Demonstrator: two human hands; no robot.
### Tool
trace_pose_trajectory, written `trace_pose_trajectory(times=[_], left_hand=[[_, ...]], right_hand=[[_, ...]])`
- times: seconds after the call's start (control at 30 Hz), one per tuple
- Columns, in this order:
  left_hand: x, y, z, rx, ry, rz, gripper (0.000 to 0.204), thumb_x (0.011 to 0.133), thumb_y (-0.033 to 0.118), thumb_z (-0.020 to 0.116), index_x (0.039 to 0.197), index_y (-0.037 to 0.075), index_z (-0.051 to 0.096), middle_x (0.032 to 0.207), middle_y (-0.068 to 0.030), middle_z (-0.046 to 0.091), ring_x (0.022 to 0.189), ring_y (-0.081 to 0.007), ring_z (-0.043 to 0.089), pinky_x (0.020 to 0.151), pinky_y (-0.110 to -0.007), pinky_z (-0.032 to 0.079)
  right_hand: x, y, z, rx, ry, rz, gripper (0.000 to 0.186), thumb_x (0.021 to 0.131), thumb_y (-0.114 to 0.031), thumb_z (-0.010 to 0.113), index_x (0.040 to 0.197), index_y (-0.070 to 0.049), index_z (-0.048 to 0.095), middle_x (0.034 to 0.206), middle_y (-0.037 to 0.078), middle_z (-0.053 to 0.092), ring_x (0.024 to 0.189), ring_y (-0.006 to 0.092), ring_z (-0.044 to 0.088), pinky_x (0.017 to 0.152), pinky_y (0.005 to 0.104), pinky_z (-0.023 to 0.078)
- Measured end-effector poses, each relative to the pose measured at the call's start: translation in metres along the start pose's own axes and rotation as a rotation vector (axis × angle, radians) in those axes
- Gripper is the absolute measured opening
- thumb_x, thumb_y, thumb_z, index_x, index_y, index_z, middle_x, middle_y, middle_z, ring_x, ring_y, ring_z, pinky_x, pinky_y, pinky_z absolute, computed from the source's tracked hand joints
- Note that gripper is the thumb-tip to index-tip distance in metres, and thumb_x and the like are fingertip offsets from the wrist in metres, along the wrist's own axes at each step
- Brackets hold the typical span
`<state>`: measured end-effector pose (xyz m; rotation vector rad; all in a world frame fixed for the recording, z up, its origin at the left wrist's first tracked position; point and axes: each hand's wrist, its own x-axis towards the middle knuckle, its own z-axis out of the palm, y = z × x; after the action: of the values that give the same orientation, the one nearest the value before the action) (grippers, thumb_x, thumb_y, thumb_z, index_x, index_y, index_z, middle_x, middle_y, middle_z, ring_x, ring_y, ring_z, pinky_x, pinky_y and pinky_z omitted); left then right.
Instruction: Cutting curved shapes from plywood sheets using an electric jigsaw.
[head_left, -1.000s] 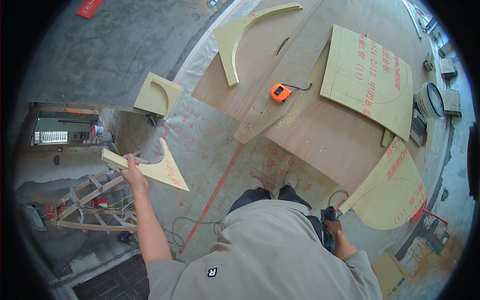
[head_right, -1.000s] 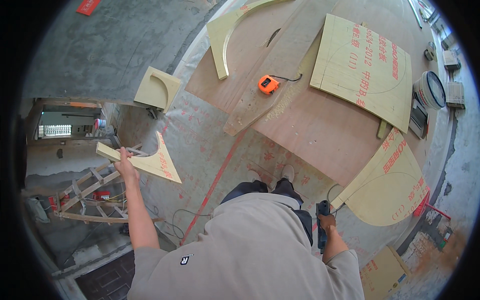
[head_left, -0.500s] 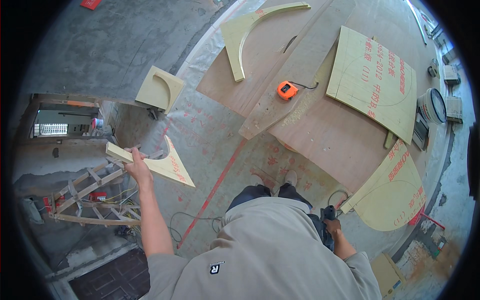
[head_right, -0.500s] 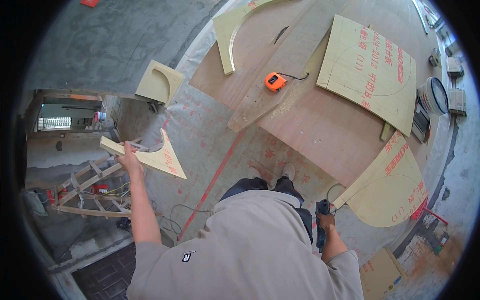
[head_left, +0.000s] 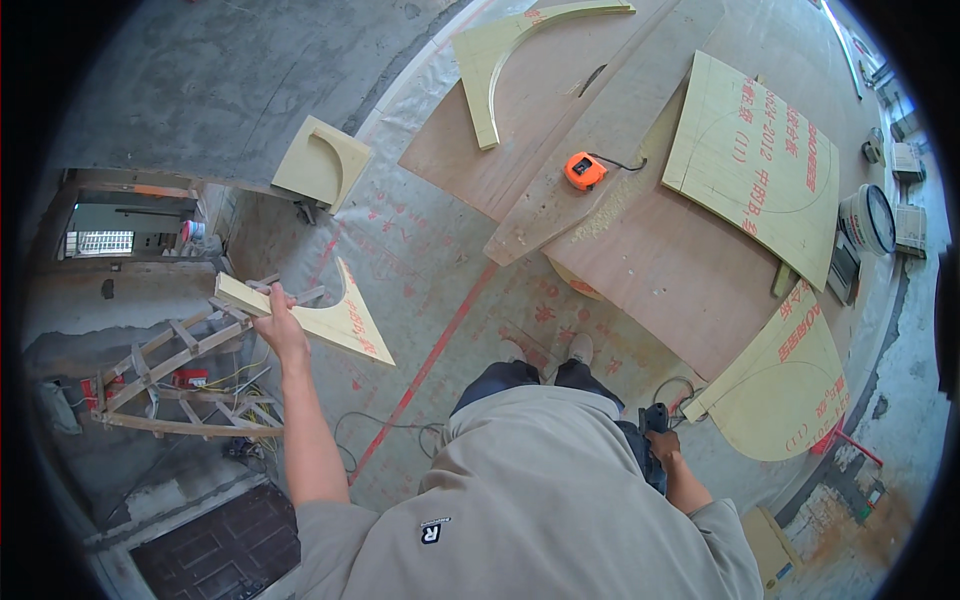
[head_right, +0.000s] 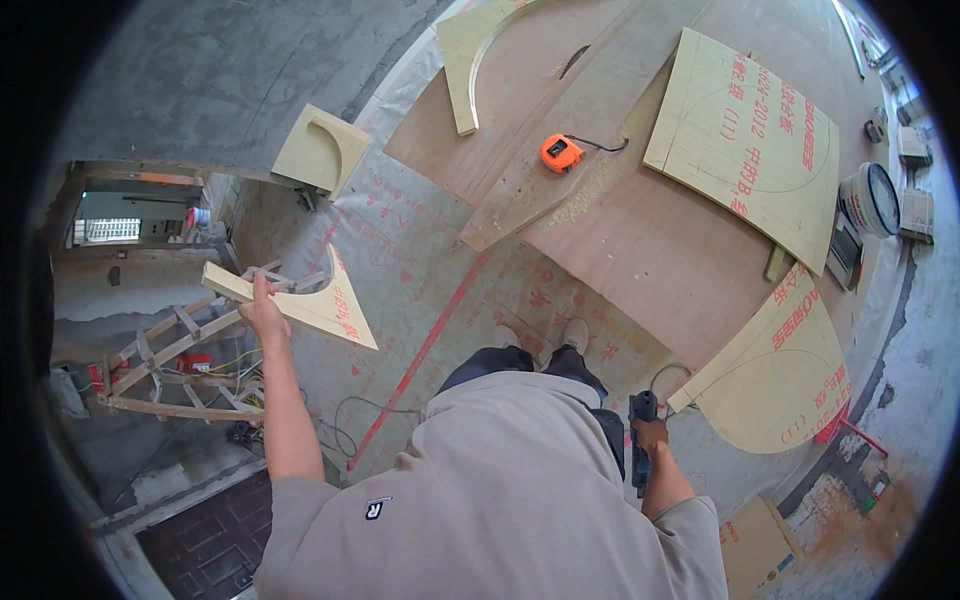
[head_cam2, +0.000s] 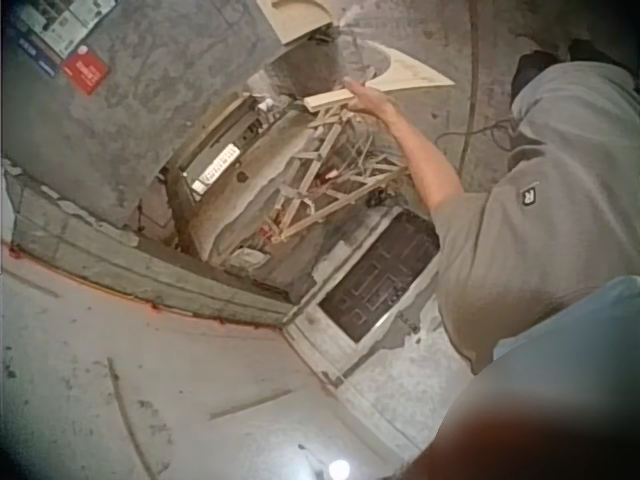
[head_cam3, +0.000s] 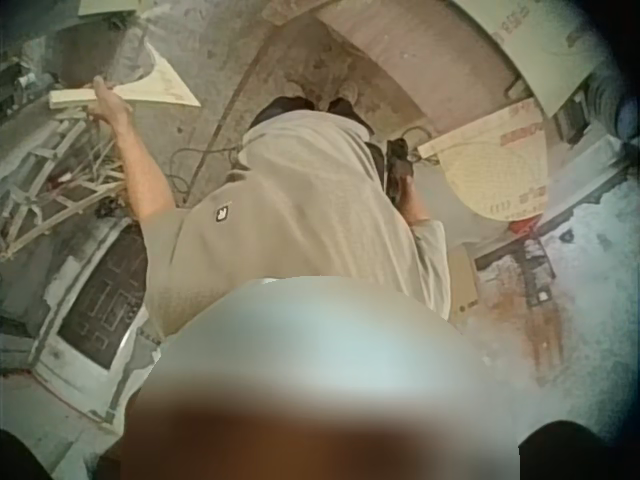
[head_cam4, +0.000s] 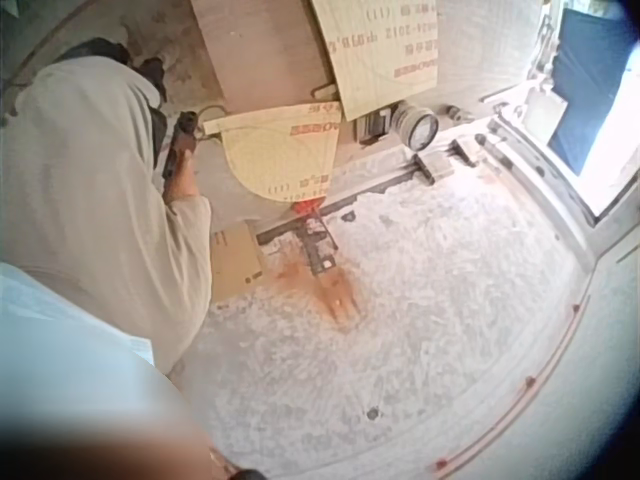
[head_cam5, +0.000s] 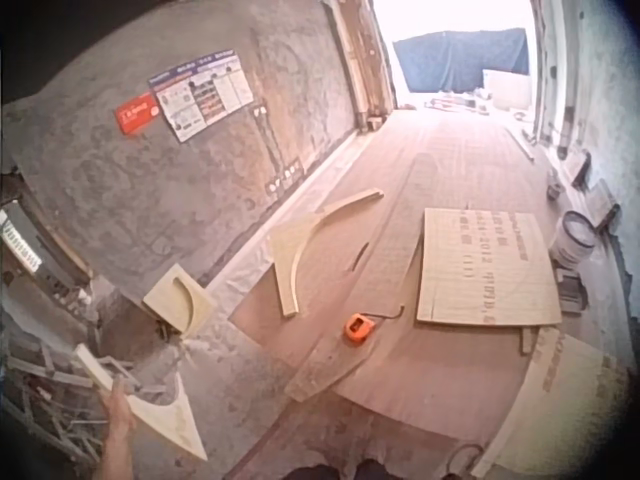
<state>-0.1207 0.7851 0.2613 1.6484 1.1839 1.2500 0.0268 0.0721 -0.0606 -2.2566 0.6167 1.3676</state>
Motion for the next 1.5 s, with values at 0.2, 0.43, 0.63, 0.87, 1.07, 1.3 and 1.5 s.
trace_pose_trajectory(times=[0.2, 0.43, 0.63, 0.87, 1.07, 1.3, 1.5], left_hand=[[0.004, 0.009, -0.001, -0.052, -0.032, 0.017, 0.015, 0.099, 0.014, 0.067, 0.102, 0.007, 0.054, 0.078, -0.0005, 0.053, 0.069, -0.0108, 0.053, 0.071, -0.03, 0.048], [0.004, 0.017, 0.007, -0.003, -0.087, 0.026, 0.013, 0.101, 0.014, 0.064, 0.098, 0.008, 0.053, 0.078, 0.0003, 0.051, 0.07, -0.0111, 0.051, 0.07, -0.03, 0.046], [-0.002, -0.003, 0.009, 0.021, -0.141, -0.036, 0.013, 0.101, 0.015, 0.065, 0.1, 0.007, 0.054, 0.08, -0.0001, 0.052, 0.07, -0.0116, 0.052, 0.069, -0.03, 0.047], [-0.015, -0.023, 0.014, 0.05, -0.164, -0.124, 0.014, 0.1, 0.014, 0.064, 0.104, 0.005, 0.053, 0.084, -0.0017, 0.053, 0.071, -0.0122, 0.053, 0.069, -0.03, 0.048], [-0.028, -0.028, 0.011, 0.012, -0.193, -0.187, 0.015, 0.1, 0.012, 0.064, 0.107, 0.005, 0.053, 0.083, -0.0019, 0.053, 0.07, -0.0124, 0.054, 0.069, -0.031, 0.05], [-0.027, -0.039, 0.007, 0.074, -0.215, -0.201, 0.018, 0.099, 0.009, 0.066, 0.111, 0.005, 0.053, 0.085, -0.0026, 0.056, 0.071, -0.0129, 0.056, 0.069, -0.03, 0.05], [-0.01, -0.039, -0.004, 0.143, -0.129, -0.111, 0.02, 0.098, 0.011, 0.068, 0.111, 0.003, 0.056, 0.09, -0.0045, 0.06, 0.074, -0.0129, 0.058, 0.069, -0.03, 0.051]], right_hand=[[0.002, 0.0, 0.0, -0.003, -0.019, -0.031, 0.042, 0.077, -0.031, 0.074, 0.094, 0.007, 0.072, 0.076, 0.018, 0.073, 0.06, 0.0269, 0.071, 0.06, 0.0391, 0.056], [0.03, 0.027, 0.013, -0.029, -0.004, -0.067, 0.038, 0.078, -0.03, 0.075, 0.089, 0.006, 0.073, 0.072, 0.015, 0.071, 0.055, 0.025, 0.068, 0.057, 0.0391, 0.055], [0.053, 0.042, 0.025, -0.082, 0.052, -0.133, 0.042, 0.078, -0.032, 0.077, 0.095, 0.006, 0.073, 0.078, 0.017, 0.074, 0.058, 0.0267, 0.071, 0.058, 0.039, 0.057], [0.045, 0.038, 0.026, -0.088, 0.068, -0.117, 0.045, 0.078, -0.033, 0.077, 0.099, 0.007, 0.073, 0.08, 0.018, 0.075, 0.062, 0.0267, 0.073, 0.062, 0.0385, 0.058], [0.045, 0.038, 0.023, -0.151, 0.025, -0.11, 0.046, 0.077, -0.033, 0.077, 0.102, 0.006, 0.073, 0.083, 0.018, 0.075, 0.062, 0.0271, 0.073, 0.065, 0.0391, 0.059], [0.056, 0.04, 0.032, -0.165, 0.102, -0.154, 0.047, 0.076, -0.033, 0.076, 0.106, 0.003, 0.073, 0.09, 0.018, 0.076, 0.073, 0.0269, 0.075, 0.07, 0.0391, 0.06], [0.042, 0.018, 0.024, -0.109, -0.003, -0.122, 0.063, 0.072, -0.046, 0.073, 0.112, 0.002, 0.072, 0.11, 0.029, 0.072, 0.109, 0.0425, 0.07, 0.094, 0.046, 0.056]])
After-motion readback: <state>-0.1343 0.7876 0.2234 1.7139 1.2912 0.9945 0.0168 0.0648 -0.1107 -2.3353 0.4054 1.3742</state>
